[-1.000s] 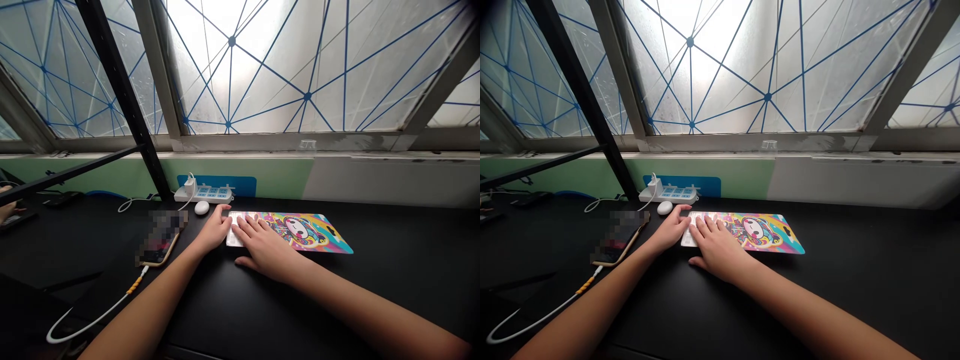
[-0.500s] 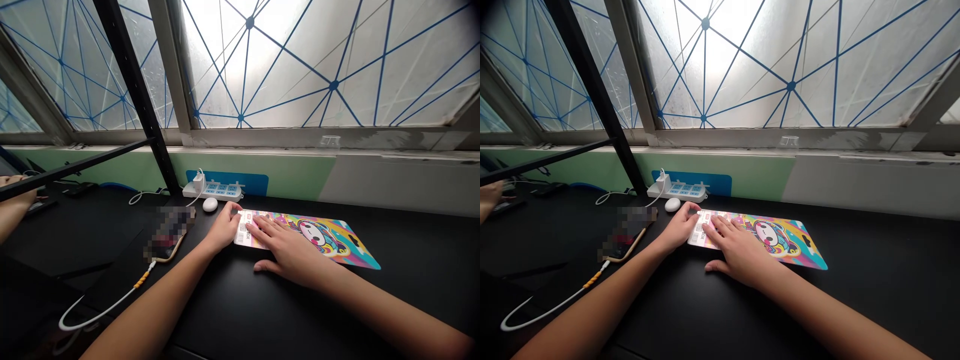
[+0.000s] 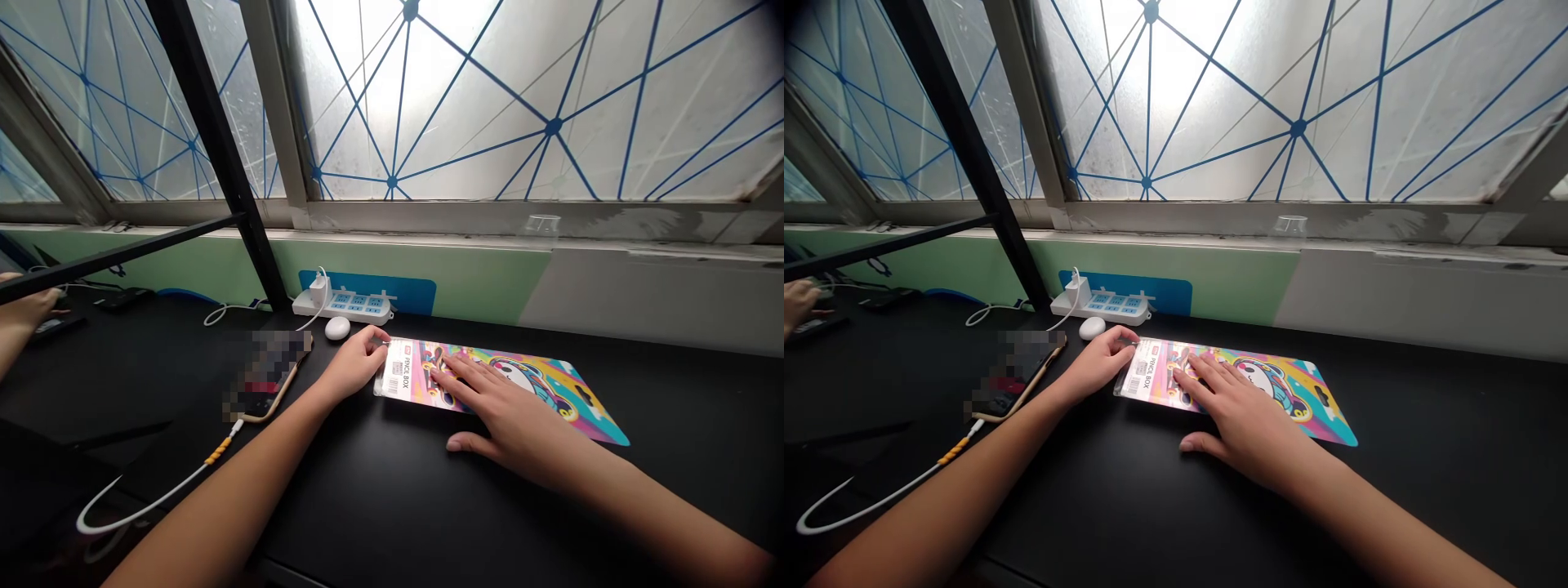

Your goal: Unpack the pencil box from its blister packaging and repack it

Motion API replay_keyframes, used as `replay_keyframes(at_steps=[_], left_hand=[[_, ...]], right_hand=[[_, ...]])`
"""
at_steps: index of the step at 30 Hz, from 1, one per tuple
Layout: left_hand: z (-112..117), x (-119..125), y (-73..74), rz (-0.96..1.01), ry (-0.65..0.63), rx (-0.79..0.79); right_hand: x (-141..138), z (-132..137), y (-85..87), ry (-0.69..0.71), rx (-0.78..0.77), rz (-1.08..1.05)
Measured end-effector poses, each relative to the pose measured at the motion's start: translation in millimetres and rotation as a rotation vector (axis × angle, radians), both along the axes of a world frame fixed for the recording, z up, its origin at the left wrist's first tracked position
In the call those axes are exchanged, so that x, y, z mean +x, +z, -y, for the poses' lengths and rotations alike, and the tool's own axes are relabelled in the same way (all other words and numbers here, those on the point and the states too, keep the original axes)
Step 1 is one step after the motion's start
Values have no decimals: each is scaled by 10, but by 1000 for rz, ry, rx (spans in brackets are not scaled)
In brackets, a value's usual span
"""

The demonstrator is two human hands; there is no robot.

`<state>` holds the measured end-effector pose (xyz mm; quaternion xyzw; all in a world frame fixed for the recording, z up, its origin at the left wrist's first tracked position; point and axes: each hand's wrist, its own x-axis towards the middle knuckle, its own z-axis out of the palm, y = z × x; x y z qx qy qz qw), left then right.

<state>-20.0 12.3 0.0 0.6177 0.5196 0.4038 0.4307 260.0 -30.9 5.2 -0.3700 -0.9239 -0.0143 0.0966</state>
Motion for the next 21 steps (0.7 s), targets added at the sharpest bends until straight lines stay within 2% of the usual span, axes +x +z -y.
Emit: replay_keyframes(at_steps=[8,14,18,21], left_hand=[[29,25,6,4,-10,20],[25,58,-1,-11,15,56],[-3,-57,55,-116,49,80],[-37,-205,131,-249,84,104]], right_hand=[[-45,-7,-9,-12,26,-19],[9,13,34,-24,-39,21],[155,18,67,-52,-96,35],[387,31,17,-86,-104,39]])
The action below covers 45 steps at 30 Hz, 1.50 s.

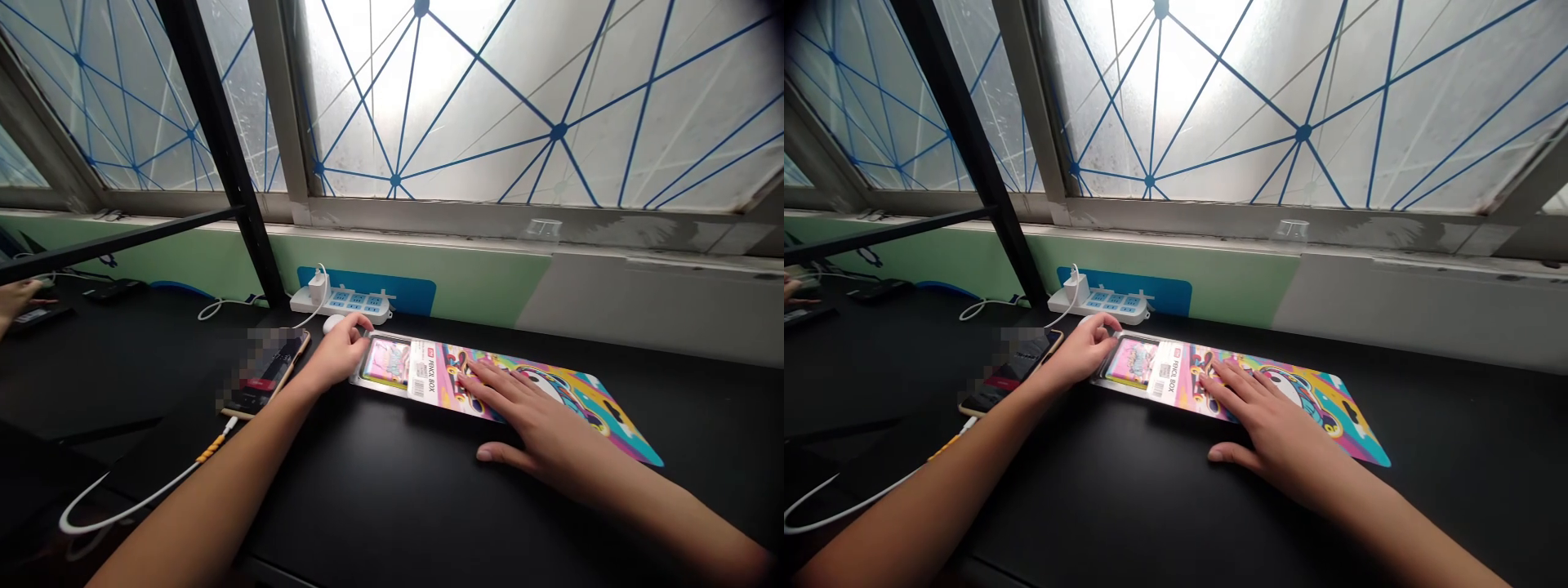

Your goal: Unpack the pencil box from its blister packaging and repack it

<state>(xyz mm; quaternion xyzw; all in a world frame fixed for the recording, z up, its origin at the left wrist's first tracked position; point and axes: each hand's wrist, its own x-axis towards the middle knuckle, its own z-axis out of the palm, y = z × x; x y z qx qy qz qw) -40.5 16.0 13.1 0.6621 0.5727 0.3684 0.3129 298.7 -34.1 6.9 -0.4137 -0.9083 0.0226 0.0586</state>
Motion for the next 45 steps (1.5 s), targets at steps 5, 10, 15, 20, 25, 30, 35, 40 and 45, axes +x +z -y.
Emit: replay_keyframes(at_steps=[5,10,15,20,25,30,35,40,45], left_hand=[[-41,-236,117,-267,65,30],[-29,-299,132,-486,139,39],[81,-70,106,-617,184,185],[263,380,47,-652,-108,466],[336,575,18,-742,-339,237],[317,513,100,-703,-369,105],[294,431,170,-673,-356,56],[296,345,189,-719,-324,69],[295,415,154,-813,-268,142]], right_hand=[[498,25,-202,-49,70,-46],[584,16,-241,-58,206,-63],[297,33,-189,41,381,-34],[240,-6,-234,120,405,-34],[426,-81,-213,147,369,-43],[710,-103,-204,123,298,-75],[894,-142,-191,101,265,-135],[1136,-193,22,13,327,-201],[765,195,265,1,472,-211]])
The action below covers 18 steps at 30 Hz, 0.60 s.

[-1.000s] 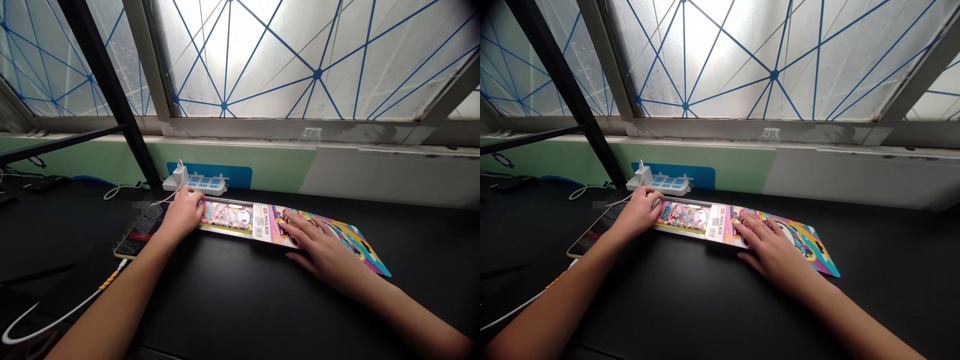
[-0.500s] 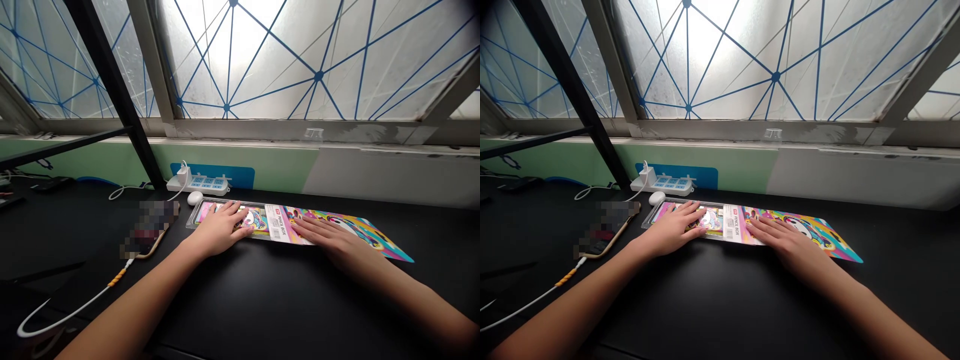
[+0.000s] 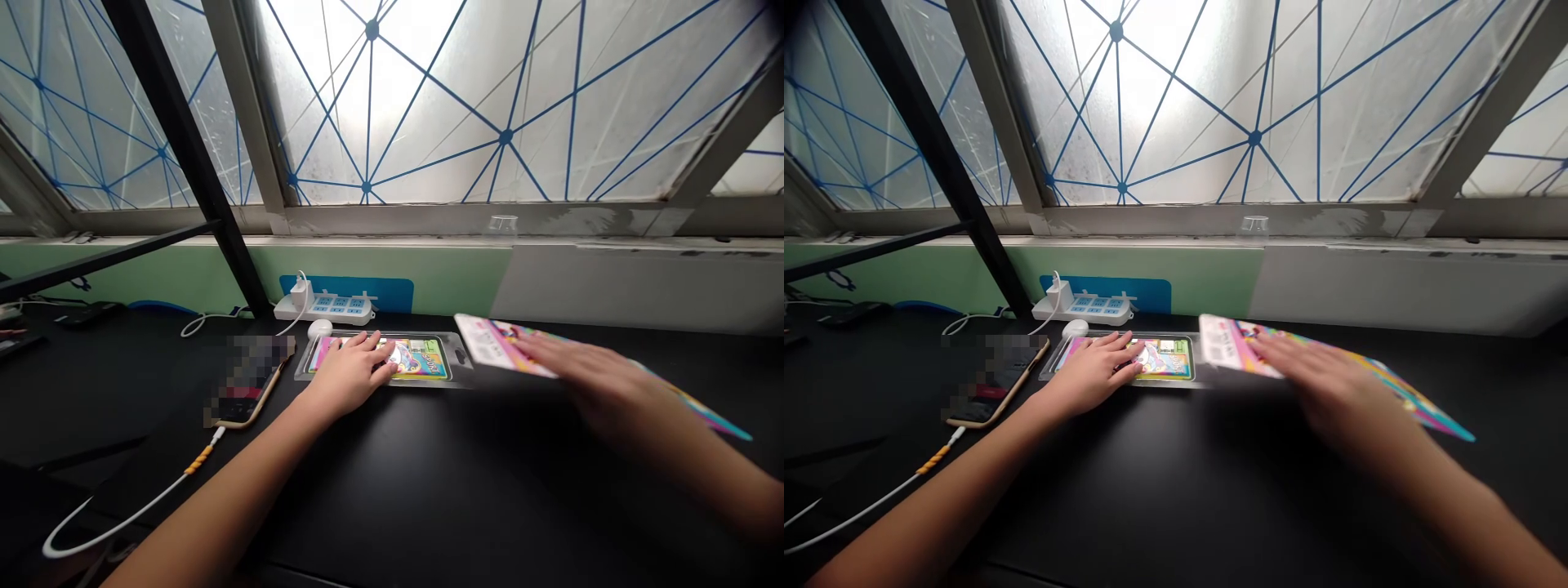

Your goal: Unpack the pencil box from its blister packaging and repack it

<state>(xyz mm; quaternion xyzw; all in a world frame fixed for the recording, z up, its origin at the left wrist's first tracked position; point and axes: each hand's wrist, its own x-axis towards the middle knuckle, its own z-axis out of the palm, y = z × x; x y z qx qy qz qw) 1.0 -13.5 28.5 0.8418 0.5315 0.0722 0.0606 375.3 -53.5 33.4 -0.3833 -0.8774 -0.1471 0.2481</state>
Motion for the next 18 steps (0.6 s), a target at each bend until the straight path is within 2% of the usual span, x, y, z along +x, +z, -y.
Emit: replay_keyframes(at_steps=[3,5,7,9,13,15,18], left_hand=[[-62,127,-8,-28,5,78],[-114,246,-8,-27,8,107],[-149,384,-17,-22,13,141],[-153,515,-37,-14,19,175],[-106,633,-81,-3,11,192],[-87,602,-93,5,-2,187],[-78,513,-101,20,-35,178]], right_hand=[[-633,441,-84,98,21,103],[-1053,661,-207,205,-45,171],[-1388,722,-318,270,-168,231],[-1618,617,-380,278,-302,227],[-1806,229,-372,220,-499,115],[-1810,123,-362,230,-514,32],[-1773,112,-377,251,-493,-57]])
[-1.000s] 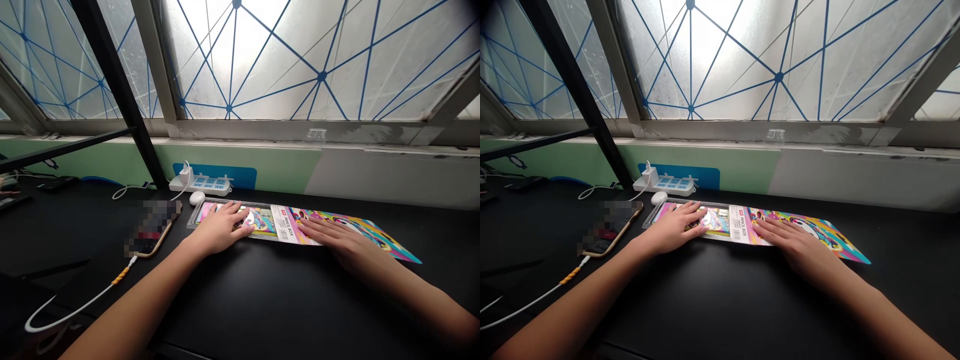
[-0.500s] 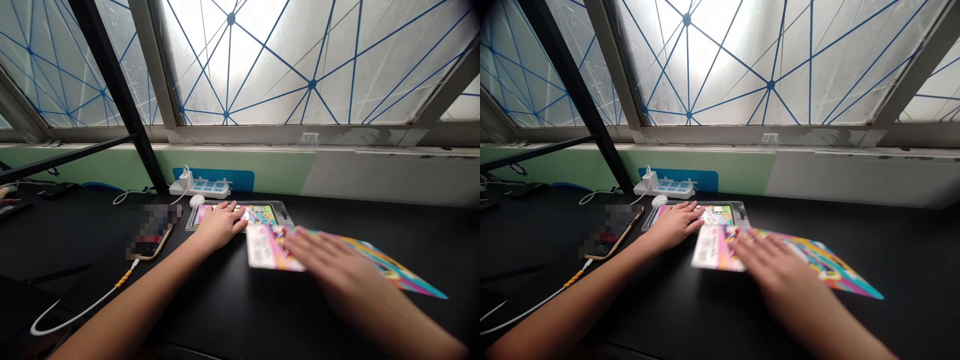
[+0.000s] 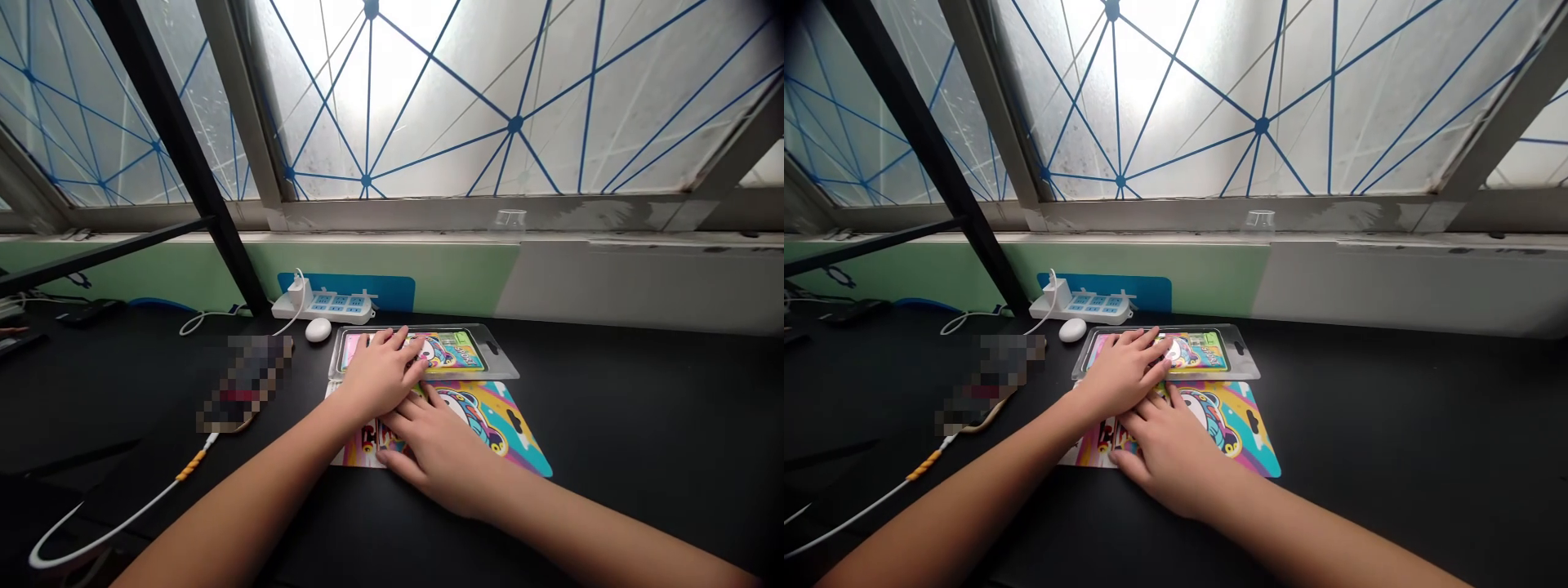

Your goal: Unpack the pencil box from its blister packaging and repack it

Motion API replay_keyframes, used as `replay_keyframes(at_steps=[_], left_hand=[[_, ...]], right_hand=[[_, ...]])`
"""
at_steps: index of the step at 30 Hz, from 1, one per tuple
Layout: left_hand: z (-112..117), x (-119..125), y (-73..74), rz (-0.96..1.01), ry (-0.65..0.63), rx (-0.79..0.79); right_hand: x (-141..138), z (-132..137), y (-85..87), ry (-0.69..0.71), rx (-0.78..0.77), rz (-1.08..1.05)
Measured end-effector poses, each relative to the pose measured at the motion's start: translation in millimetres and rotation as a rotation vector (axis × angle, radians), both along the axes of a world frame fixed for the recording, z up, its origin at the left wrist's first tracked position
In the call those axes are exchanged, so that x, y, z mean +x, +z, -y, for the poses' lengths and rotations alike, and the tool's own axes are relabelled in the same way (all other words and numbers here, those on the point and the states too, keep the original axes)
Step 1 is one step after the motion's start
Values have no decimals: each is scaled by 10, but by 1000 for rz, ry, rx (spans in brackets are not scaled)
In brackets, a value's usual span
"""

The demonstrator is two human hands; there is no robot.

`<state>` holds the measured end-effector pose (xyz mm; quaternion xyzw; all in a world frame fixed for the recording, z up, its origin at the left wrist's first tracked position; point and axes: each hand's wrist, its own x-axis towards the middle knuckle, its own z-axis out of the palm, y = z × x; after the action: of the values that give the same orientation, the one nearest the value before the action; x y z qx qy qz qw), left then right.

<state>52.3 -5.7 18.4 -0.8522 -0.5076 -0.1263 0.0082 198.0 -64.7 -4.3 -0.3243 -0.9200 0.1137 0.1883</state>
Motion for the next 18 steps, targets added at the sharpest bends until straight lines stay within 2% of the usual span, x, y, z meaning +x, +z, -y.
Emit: replay_keyframes(at_steps=[3,6,9,10,12,13,18], left_hand=[[3,-57,-5,-7,-24,-2],[7,-78,-1,-1,-24,1],[3,-111,29,40,-45,-16],[-1,-127,42,52,-54,-26],[-11,-159,63,65,-72,-42],[-17,-172,67,67,-81,-42],[-38,-191,37,65,-96,-18]], right_hand=[[53,10,8,-4,82,-84],[177,-100,101,-17,250,-149],[437,-360,211,-158,356,-90],[547,-475,229,-242,341,-28],[766,-730,225,-370,215,89],[863,-860,209,-399,185,104],[1090,-1359,166,-383,79,192]])
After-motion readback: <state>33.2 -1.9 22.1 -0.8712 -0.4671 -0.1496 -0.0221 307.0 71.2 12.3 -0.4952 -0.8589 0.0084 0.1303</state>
